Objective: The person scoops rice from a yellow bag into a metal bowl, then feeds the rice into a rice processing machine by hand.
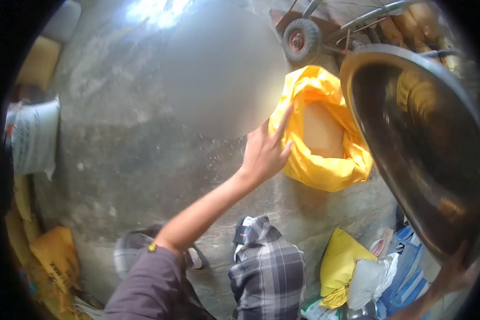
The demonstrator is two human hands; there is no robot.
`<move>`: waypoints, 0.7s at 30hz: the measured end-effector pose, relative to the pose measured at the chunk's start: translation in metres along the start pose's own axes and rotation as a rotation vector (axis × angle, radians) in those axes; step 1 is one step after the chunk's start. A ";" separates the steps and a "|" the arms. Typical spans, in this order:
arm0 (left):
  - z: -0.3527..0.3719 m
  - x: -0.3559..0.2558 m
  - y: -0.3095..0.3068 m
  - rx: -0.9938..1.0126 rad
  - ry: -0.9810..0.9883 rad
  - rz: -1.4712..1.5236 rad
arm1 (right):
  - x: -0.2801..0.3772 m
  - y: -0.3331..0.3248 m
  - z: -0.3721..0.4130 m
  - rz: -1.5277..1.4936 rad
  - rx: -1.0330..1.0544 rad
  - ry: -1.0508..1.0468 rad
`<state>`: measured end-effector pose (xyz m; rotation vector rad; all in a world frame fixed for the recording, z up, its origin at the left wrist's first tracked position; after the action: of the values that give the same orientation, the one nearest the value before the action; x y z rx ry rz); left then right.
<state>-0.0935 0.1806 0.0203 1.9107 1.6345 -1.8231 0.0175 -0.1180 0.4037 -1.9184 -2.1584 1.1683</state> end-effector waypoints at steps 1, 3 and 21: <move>0.011 0.007 0.001 -0.013 -0.005 -0.006 | -0.018 -0.024 -0.012 -0.070 0.055 -0.069; 0.045 0.023 -0.001 0.082 -0.063 -0.110 | -0.042 -0.058 -0.029 -0.129 0.115 -0.111; 0.290 -0.049 -0.452 0.999 -0.825 -0.188 | -0.209 -0.164 0.224 -0.064 1.534 0.870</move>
<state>-0.5875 0.1656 0.2354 0.7679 0.6529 -3.2309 -0.1775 -0.4043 0.4231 -1.1281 -0.4474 1.0451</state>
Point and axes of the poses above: each hand's wrist, its own z-axis away from the middle knuckle, its own y-axis out of the palm, x = y × z, the point moved 3 cm from there along -z, towards the middle knuckle, and after that the axes turned 2 degrees about x, right-handed, at the moved point
